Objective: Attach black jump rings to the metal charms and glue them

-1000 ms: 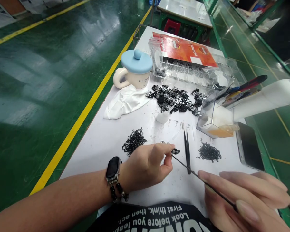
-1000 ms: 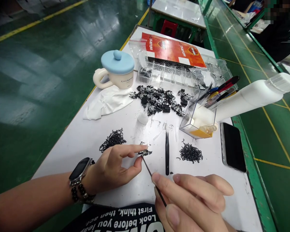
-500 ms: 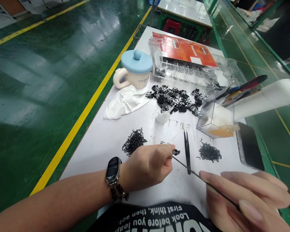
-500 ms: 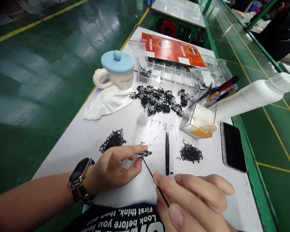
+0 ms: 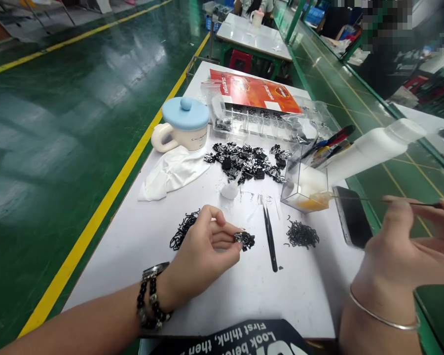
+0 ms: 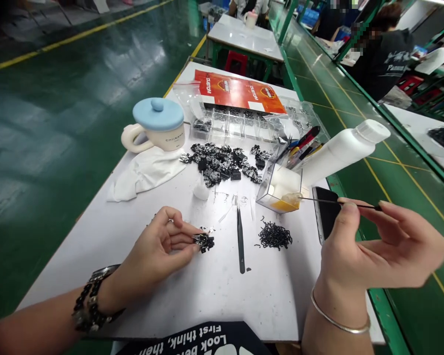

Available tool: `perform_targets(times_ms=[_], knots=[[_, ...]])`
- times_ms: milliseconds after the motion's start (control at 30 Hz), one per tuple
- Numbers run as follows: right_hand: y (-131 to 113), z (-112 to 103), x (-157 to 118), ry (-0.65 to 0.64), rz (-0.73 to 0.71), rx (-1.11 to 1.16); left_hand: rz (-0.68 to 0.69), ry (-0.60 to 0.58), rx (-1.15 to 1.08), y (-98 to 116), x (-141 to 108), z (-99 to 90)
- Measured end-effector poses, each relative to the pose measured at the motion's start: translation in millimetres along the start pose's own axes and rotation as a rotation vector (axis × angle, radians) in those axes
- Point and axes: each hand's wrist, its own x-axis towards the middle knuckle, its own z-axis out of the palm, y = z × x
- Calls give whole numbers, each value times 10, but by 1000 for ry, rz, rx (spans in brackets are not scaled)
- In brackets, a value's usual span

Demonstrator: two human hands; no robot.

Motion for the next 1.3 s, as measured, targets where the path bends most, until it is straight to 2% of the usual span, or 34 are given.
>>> perform_targets(times_ms=[67,100,233,267,300,367,433,533,600,767,1000,1300], knots=[[-17,56,-5,96,-61,79,-122,-35,-118,49,6,-14],[-55,56,-6,58,-57,69,-158,-47,-176,66,8,-17],[-268,-11,10,-348,42,-244,-235,-66,-378,104,23,-15],[-322,-27,10,-384,28,-264,-254,-62,-415,111,32,-14],[-378,-40,1,-376,1,-220,-273,-56,-444,116,42,-14],[-503,-62,-51,-395,-53,28,-310,-48,-485,121,61,-17],[-649,-82,-143,-594,-80,338,-331,-52,-507,116,72,-21],[-867,-111,-302,-1051,-83,593,-327,-85,-527,95,67,-24],[-970,-124,-382,-1174,-76,660,-309,-122,-525,83,56,-20],[-1038,-130,-457,-1121,20,829,-286,-182,-505,83,41,-11],[-1029,-131,-494,-1091,77,852,-316,-217,-509,76,30,-22],[-1014,-123,-507,-1060,60,844,-323,-221,-511,79,42,-19]])
